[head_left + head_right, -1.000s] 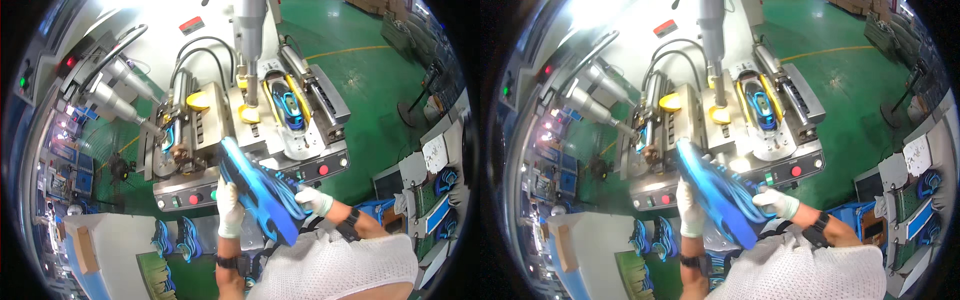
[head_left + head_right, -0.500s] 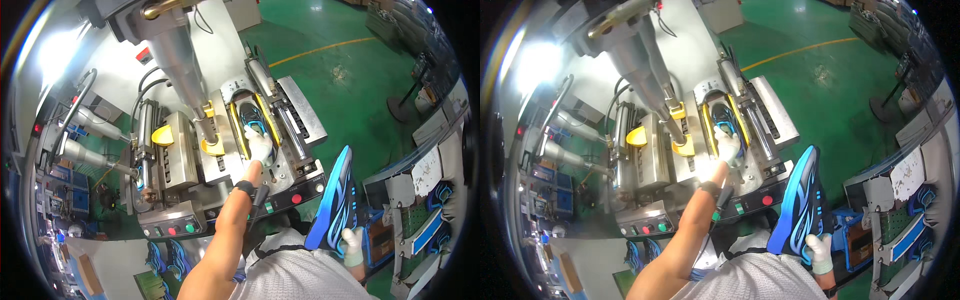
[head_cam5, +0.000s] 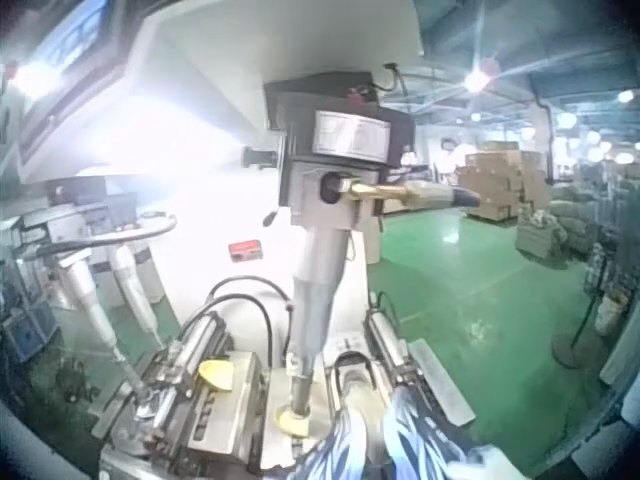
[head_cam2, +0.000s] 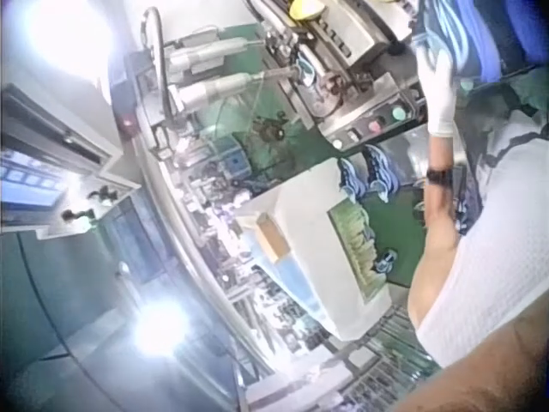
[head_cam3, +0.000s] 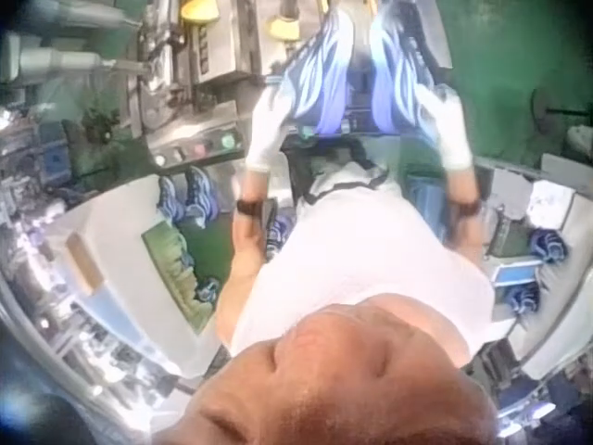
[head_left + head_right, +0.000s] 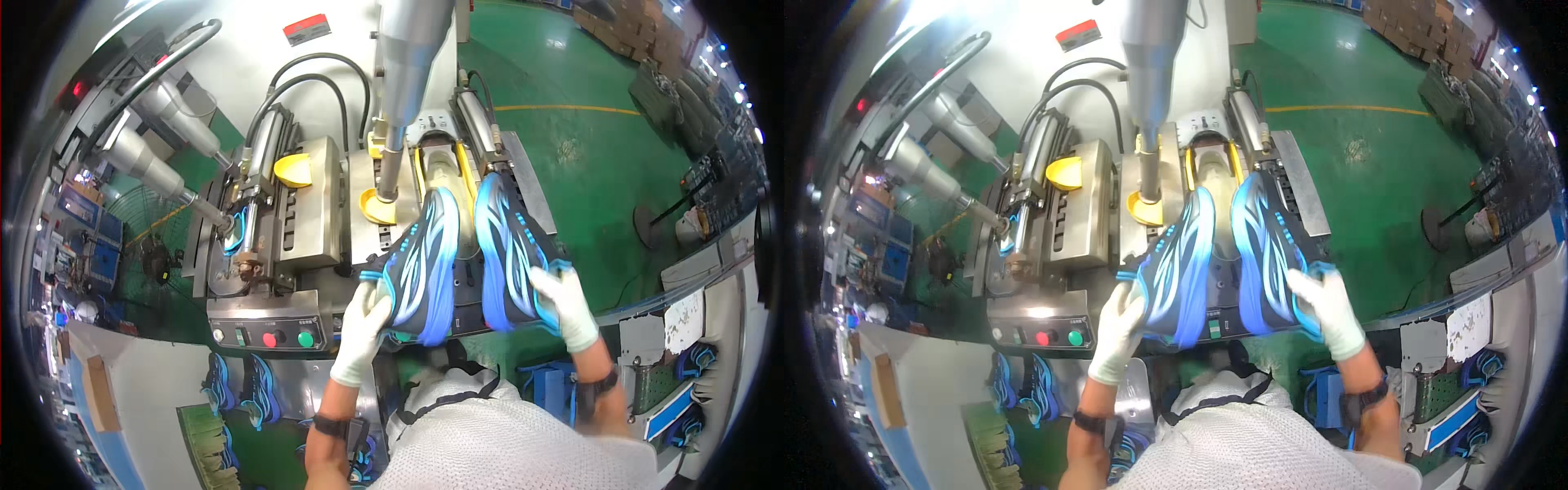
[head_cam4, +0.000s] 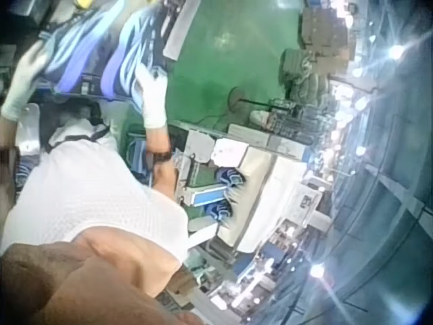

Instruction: Operating a shoe manufacturing machine by placing shoes into a press and onto a conveyor belt.

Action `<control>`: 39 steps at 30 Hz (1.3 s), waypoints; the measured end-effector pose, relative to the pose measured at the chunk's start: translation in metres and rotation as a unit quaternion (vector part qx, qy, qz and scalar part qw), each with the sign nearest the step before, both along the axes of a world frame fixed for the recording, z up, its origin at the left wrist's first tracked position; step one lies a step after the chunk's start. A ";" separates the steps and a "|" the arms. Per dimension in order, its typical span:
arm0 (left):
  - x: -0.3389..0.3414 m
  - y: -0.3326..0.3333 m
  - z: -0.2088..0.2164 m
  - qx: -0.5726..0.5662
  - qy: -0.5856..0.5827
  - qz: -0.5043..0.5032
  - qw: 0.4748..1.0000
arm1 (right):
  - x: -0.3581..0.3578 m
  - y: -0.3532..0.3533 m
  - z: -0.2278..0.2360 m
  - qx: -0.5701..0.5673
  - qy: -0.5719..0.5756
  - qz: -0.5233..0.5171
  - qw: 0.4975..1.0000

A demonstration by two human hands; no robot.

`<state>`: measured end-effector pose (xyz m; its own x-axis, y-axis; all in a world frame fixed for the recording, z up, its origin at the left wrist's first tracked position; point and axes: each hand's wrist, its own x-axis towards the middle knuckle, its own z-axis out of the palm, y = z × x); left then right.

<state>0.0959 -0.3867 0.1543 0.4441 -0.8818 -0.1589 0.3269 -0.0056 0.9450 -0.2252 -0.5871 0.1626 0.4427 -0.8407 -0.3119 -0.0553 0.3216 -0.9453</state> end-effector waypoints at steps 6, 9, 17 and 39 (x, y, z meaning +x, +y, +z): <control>-0.007 0.190 0.012 0.197 -0.132 -0.013 0.971 | 0.169 -0.172 -0.044 0.051 0.023 0.107 0.993; -0.043 0.246 0.001 0.187 -0.025 0.114 0.975 | 0.236 -0.185 -0.111 -0.361 0.318 0.141 0.865; -0.080 0.299 -0.170 0.403 -0.193 0.403 0.799 | 0.239 -0.204 -0.140 -0.196 0.109 0.186 0.957; 0.067 0.622 -0.247 0.409 -0.398 0.466 0.676 | 0.178 0.163 -0.187 -0.618 0.264 0.417 0.612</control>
